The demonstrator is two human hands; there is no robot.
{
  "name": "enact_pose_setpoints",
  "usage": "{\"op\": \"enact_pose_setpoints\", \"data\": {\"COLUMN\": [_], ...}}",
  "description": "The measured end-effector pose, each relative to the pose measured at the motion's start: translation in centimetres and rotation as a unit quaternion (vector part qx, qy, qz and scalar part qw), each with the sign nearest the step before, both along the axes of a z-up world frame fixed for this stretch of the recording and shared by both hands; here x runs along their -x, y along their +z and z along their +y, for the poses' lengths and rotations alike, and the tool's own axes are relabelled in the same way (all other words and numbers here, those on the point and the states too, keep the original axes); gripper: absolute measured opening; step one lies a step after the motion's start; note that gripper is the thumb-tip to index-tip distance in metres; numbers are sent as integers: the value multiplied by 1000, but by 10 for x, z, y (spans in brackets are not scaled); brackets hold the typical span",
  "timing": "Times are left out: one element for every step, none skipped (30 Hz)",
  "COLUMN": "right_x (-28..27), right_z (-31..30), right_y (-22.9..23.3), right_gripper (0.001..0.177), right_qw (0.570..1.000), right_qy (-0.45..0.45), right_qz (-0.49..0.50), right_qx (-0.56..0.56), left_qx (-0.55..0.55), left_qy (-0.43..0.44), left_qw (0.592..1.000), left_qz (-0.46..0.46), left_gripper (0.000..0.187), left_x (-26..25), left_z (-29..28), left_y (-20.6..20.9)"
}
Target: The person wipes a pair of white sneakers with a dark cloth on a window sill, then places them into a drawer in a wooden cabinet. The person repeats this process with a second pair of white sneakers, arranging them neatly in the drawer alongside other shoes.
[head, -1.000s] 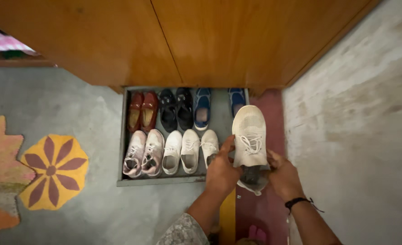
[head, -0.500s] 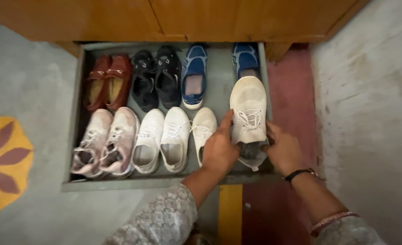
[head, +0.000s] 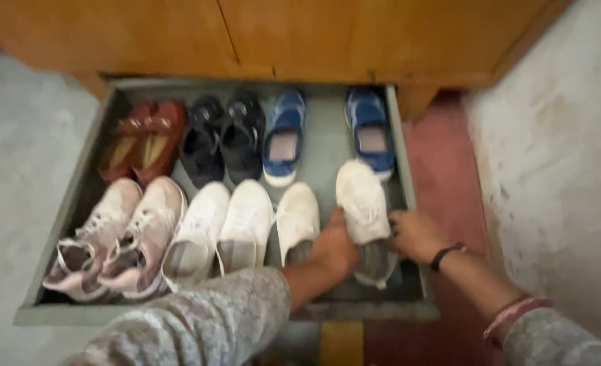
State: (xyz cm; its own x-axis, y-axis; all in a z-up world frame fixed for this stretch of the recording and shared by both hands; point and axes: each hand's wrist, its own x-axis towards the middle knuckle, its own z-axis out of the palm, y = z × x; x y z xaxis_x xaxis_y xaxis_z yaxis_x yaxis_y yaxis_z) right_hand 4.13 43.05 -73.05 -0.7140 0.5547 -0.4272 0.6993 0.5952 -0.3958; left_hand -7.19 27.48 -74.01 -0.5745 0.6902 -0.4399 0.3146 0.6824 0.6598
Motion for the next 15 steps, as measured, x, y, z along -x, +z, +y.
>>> {"op": "enact_pose_setpoints", "data": {"right_x": [6,9,13,15,16,19,23,25,27,27,29,28,26,24,23], "right_z": [5,6,6,5,4,3,1,-2,-4,-7,-7,-9,-10,-11,-11], "right_y": [-8,-16,-24,-31,-35,-37,-37,-35,-33,-30,-27,-25,-25,-27,-30], "right_gripper": [25,27,29,30,29,28,27,28,29,30,31,32,34,33,32], "right_qw": [999,998,995,991,992,992,993,994,994,995,993,991,989,989,988], "right_qy": [25,46,68,91,85,81,77,70,63,55,56,55,55,66,78], "right_qz": [-7,-8,-9,-12,-18,-23,-27,-36,-45,-57,-76,-97,-119,-114,-109], "right_qx": [-30,-52,-74,-94,-91,-89,-87,-80,-74,-65,-68,-67,-67,-73,-78], "left_qx": [2,16,30,46,49,50,52,59,66,75,81,89,97,98,98], "left_qy": [4,8,12,16,15,15,16,11,6,0,-8,-18,-28,-25,-22], "left_qw": [1000,1000,999,999,999,999,999,998,998,997,997,996,995,995,995], "left_qz": [3,2,2,-1,-2,0,1,4,6,6,5,2,-1,-4,-7], "left_gripper": [93,88,83,78,78,77,76,78,80,82,88,93,99,99,99], "left_x": [4,6,9,10,10,14,17,19,19,18,18,16,14,12,10], "left_z": [5,6,9,8,5,3,1,1,2,3,5,5,4,4,5], "left_y": [-3,-5,-6,-7,-7,-5,-4,-3,-3,-4,-5,-8,-11,-14,-18]}}
